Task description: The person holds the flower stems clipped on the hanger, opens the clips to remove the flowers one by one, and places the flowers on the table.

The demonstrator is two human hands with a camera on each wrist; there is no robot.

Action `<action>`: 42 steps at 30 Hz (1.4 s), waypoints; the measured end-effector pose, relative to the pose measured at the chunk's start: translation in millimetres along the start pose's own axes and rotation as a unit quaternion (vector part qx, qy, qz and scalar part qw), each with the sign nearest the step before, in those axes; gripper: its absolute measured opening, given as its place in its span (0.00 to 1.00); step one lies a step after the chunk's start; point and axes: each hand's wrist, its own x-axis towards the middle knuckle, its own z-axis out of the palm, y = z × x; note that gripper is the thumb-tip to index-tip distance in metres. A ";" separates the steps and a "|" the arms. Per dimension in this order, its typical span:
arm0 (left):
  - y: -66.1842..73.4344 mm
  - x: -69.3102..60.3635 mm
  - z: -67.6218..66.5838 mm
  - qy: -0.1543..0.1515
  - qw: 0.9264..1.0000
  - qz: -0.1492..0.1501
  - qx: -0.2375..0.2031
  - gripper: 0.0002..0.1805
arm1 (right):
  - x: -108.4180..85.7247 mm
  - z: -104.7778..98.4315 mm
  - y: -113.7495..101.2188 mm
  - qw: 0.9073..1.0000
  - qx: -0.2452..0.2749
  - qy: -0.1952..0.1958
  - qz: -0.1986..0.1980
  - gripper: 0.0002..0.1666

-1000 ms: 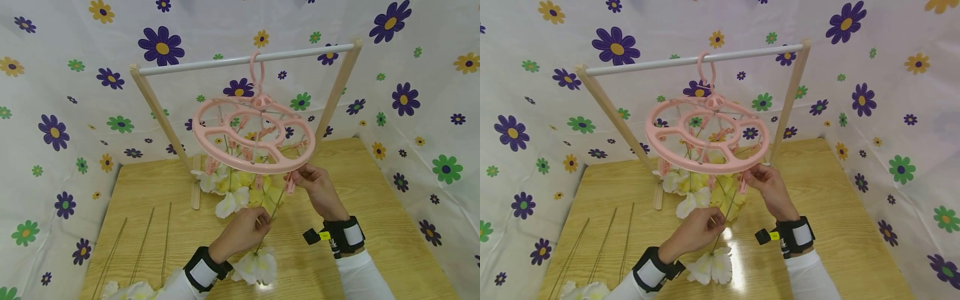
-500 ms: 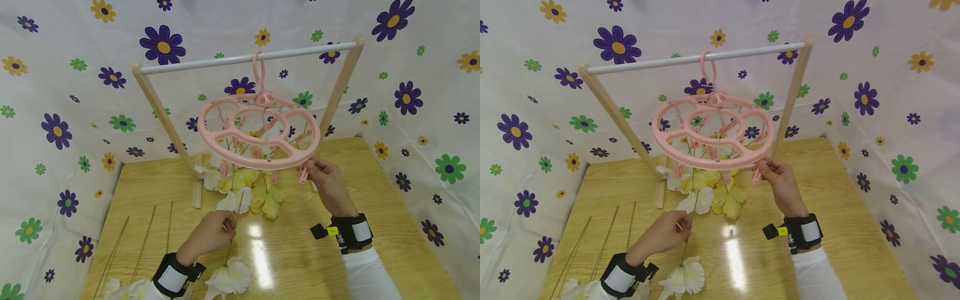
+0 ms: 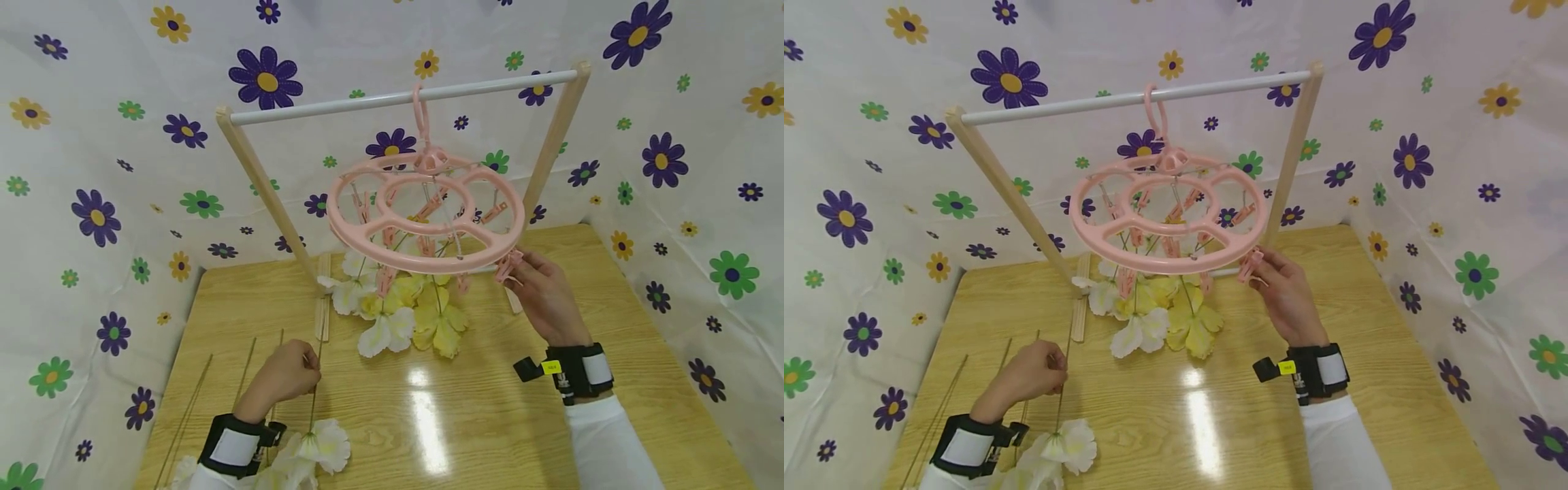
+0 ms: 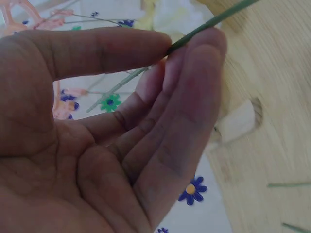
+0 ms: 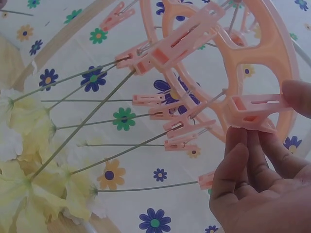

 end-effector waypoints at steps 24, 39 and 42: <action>-44.2 29.3 10.6 -0.037 0.994 -0.082 0.054 0.16 | 8.8 14.8 103.7 0.920 -0.379 0.000 0.101 0.32; -47.4 40.4 24.2 -0.070 0.982 -0.131 0.115 0.10 | -3.6 35.2 104.2 0.871 -0.483 -0.087 -0.007 0.09; -44.7 41.1 21.6 -0.054 0.981 -0.120 0.144 0.09 | -11.6 37.4 95.6 0.876 -0.469 -0.114 0.007 0.10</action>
